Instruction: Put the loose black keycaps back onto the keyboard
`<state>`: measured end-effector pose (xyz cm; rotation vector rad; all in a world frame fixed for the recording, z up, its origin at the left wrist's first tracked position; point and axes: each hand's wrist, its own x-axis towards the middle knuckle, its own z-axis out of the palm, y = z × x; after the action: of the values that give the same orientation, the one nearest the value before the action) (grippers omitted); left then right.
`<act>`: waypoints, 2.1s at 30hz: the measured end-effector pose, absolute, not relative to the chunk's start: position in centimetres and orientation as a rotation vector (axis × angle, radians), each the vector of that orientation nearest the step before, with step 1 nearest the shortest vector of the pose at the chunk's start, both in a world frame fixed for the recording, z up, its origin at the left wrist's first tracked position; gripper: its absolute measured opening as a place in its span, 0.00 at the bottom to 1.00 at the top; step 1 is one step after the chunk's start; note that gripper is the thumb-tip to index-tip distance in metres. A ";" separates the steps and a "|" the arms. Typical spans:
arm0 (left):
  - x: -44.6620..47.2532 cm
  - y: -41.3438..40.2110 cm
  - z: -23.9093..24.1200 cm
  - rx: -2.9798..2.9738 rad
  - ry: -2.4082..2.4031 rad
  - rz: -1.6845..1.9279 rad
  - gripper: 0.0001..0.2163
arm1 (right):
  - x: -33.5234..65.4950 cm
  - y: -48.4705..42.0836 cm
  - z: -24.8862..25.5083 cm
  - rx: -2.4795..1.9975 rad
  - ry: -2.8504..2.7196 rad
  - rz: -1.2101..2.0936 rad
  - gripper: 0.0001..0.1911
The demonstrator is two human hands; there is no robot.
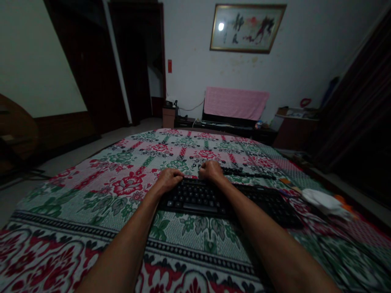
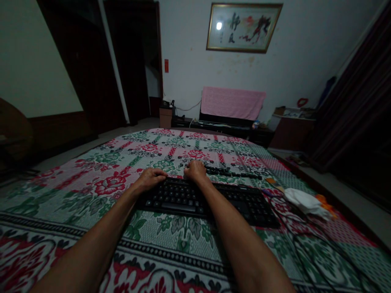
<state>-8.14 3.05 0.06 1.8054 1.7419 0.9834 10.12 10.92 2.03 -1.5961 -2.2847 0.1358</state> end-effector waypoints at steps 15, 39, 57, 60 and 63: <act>-9.2 2.6 0.7 1.811 1.273 0.940 0.10 | 10.6 5.8 2.3 -0.803 -2.584 0.503 0.11; -7.6 2.3 1.3 1.986 1.602 0.811 0.10 | 10.4 6.4 1.7 -0.755 -2.565 0.511 0.11; -5.7 2.2 2.3 1.811 1.974 0.732 0.10 | 9.5 6.0 2.2 -1.083 -2.488 0.490 0.11; -5.7 2.3 2.3 1.814 1.978 0.714 0.10 | 9.4 6.1 2.2 -1.088 -2.481 0.514 0.10; -5.8 2.4 2.1 1.838 1.965 0.716 0.09 | 9.4 6.0 2.1 -1.083 -2.481 0.490 0.09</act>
<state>-5.79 2.38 2.15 1.8382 1.9654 0.7155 9.39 6.00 2.13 -1.0830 -2.4807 0.4905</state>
